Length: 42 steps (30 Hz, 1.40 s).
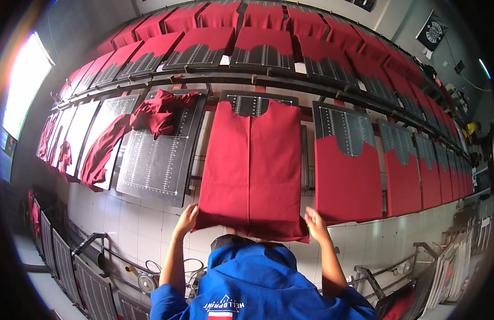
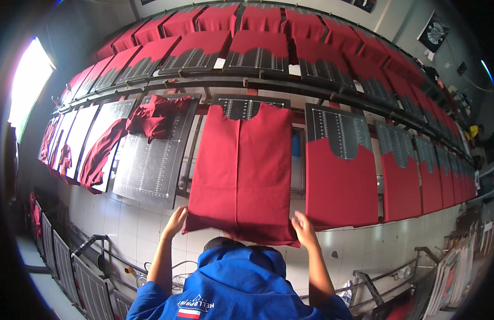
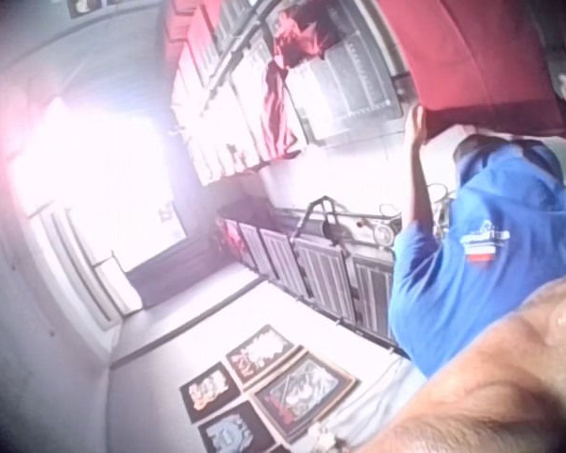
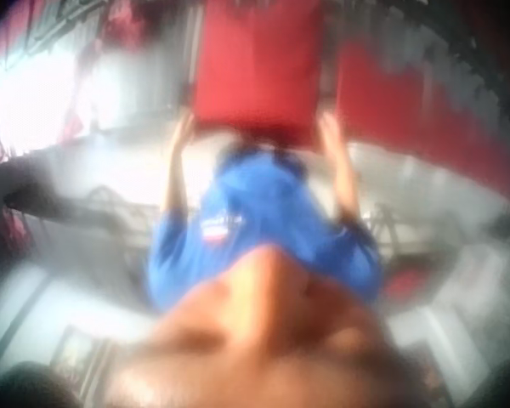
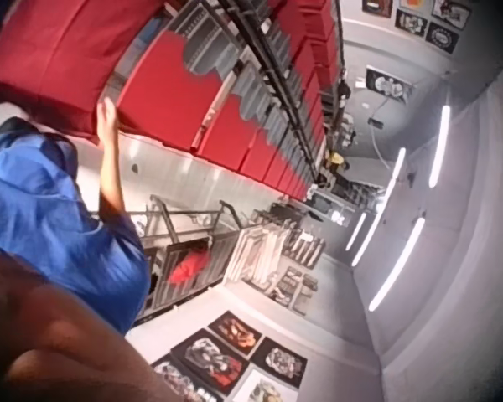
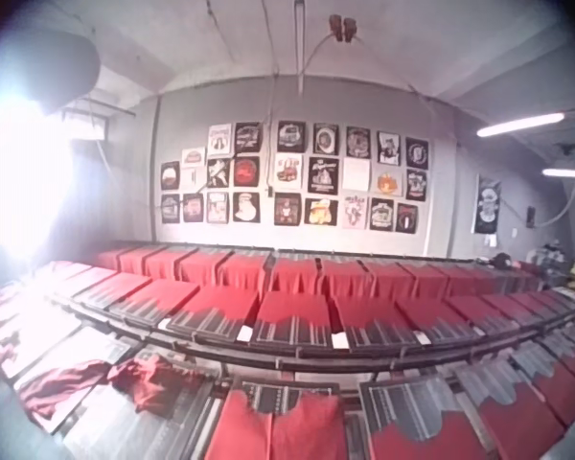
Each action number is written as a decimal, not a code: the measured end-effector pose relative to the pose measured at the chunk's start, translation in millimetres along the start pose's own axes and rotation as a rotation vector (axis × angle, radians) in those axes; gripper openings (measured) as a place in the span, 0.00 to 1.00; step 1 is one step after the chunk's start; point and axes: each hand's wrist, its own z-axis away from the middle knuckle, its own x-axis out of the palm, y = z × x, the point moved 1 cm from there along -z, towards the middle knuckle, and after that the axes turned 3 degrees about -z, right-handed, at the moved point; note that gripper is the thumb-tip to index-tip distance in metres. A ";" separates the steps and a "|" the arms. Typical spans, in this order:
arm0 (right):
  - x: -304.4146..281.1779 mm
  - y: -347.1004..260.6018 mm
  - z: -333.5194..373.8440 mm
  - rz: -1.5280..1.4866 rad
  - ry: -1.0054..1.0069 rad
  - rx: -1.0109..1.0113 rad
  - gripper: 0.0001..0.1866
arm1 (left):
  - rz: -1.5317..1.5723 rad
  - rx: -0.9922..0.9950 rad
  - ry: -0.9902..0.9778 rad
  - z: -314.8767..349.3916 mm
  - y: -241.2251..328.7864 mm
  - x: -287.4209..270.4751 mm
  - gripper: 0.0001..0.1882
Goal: The person picks up a stack of red fabric pieces from a table, walks to a line of printing stations, and carefully spreads and aligns each piece onto a separate station pallet by hand.
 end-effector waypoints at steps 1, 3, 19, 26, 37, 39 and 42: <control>3.0 -0.4 -23.4 -0.073 0.070 -0.076 0.33 | 0.138 -0.007 0.017 -22.0 24.3 19.0 0.27; 17.3 -3.6 -59.1 -0.320 0.005 0.154 0.37 | 0.475 -0.248 -0.001 -46.5 17.2 27.6 0.36; 22.2 85.9 78.1 -0.484 0.343 0.604 0.19 | 0.864 -0.598 -0.151 24.4 -94.4 0.7 0.19; 39.9 105.8 87.4 -0.332 0.440 0.746 0.16 | 0.843 -0.706 0.023 38.6 -112.5 8.2 0.13; 22.2 -143.1 -164.1 0.198 -0.109 0.089 0.19 | -0.420 -0.010 -0.347 -158.7 168.6 -30.3 0.12; 40.5 -165.0 -242.2 0.541 0.127 -0.338 0.23 | -0.561 0.405 0.032 -235.9 168.5 -6.9 0.30; 46.0 -146.1 -321.0 0.827 0.223 -0.584 0.22 | -0.621 0.574 0.269 -320.5 173.9 13.7 0.28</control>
